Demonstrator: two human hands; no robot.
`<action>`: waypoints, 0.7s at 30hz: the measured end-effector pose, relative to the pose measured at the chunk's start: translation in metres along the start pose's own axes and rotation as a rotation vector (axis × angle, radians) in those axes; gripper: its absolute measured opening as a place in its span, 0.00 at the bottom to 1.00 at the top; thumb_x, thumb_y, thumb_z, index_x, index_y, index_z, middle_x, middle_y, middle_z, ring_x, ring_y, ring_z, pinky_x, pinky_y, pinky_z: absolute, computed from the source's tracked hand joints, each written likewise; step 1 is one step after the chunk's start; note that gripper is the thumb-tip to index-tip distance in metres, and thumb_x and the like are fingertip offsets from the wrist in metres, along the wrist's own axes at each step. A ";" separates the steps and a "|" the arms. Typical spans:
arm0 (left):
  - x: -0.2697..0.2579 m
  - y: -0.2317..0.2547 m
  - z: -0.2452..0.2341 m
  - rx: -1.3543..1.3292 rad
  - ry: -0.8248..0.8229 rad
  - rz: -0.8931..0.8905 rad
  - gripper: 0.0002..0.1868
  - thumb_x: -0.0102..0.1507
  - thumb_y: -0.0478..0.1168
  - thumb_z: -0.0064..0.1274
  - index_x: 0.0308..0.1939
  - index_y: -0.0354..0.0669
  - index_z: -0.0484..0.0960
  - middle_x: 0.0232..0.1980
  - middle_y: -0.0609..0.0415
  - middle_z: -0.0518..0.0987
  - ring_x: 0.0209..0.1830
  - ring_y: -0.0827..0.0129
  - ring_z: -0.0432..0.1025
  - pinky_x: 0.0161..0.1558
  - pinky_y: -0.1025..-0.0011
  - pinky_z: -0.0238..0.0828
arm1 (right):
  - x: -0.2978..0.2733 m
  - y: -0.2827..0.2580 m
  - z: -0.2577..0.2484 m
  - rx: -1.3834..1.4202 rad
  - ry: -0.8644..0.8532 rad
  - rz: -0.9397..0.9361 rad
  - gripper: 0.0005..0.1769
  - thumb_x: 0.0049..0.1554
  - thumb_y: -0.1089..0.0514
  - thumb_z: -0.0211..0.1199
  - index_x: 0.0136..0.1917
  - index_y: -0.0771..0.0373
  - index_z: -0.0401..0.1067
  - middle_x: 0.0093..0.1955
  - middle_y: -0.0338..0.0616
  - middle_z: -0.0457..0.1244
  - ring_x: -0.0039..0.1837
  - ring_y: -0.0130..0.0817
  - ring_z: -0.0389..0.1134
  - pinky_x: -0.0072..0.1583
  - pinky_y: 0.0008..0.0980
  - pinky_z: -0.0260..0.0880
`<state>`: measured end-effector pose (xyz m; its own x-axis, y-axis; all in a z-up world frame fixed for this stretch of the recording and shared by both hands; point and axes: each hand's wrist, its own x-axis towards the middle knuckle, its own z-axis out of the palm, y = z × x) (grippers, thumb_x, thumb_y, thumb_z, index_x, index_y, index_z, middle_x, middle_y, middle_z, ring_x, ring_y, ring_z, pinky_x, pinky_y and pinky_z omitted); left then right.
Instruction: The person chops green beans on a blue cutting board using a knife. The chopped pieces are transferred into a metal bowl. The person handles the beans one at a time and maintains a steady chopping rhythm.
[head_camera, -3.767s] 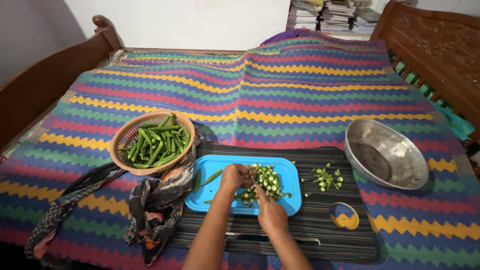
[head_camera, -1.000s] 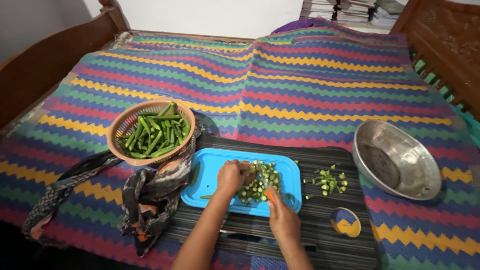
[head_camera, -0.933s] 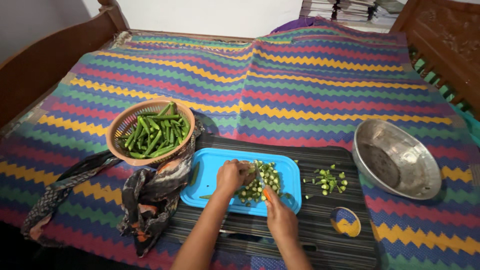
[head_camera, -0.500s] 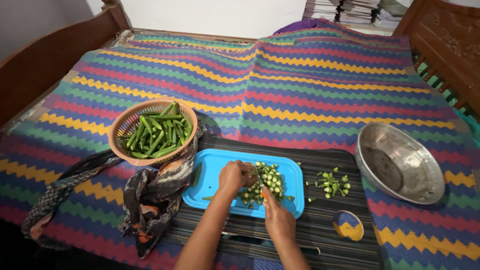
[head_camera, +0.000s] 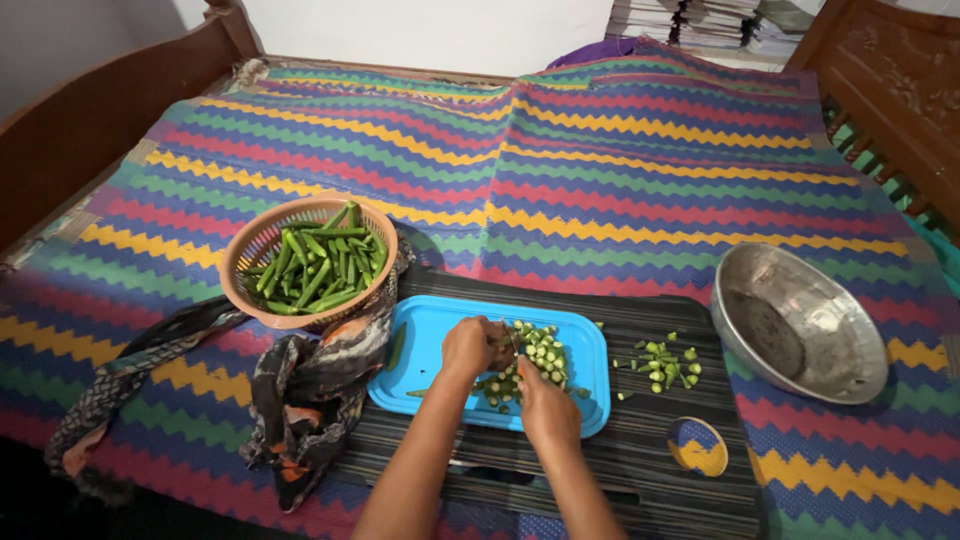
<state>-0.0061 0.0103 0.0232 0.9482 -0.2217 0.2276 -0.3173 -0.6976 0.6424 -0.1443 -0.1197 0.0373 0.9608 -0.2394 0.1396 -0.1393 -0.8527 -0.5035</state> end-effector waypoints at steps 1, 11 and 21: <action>-0.001 0.001 -0.001 -0.004 -0.016 -0.007 0.10 0.49 0.41 0.68 0.35 0.55 0.90 0.40 0.51 0.85 0.45 0.53 0.77 0.46 0.56 0.75 | 0.002 0.001 0.001 -0.015 0.008 -0.006 0.25 0.62 0.54 0.55 0.73 0.43 0.64 0.52 0.45 0.72 0.52 0.50 0.73 0.50 0.49 0.72; -0.003 0.000 0.004 0.001 0.062 0.003 0.12 0.48 0.37 0.66 0.36 0.55 0.91 0.40 0.48 0.85 0.44 0.50 0.78 0.46 0.54 0.75 | -0.012 0.010 0.000 -0.027 0.029 -0.017 0.28 0.60 0.53 0.56 0.73 0.38 0.64 0.54 0.47 0.71 0.49 0.53 0.73 0.48 0.52 0.72; -0.001 -0.003 0.007 0.017 0.059 -0.032 0.11 0.51 0.37 0.63 0.38 0.53 0.90 0.42 0.48 0.85 0.47 0.50 0.78 0.47 0.54 0.75 | -0.007 0.034 -0.007 0.201 0.024 0.047 0.27 0.62 0.49 0.58 0.74 0.35 0.65 0.41 0.47 0.70 0.43 0.43 0.71 0.45 0.44 0.72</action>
<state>-0.0059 0.0080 0.0159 0.9550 -0.1587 0.2506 -0.2862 -0.7149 0.6380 -0.1574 -0.1508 0.0256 0.9482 -0.2893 0.1310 -0.1307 -0.7314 -0.6693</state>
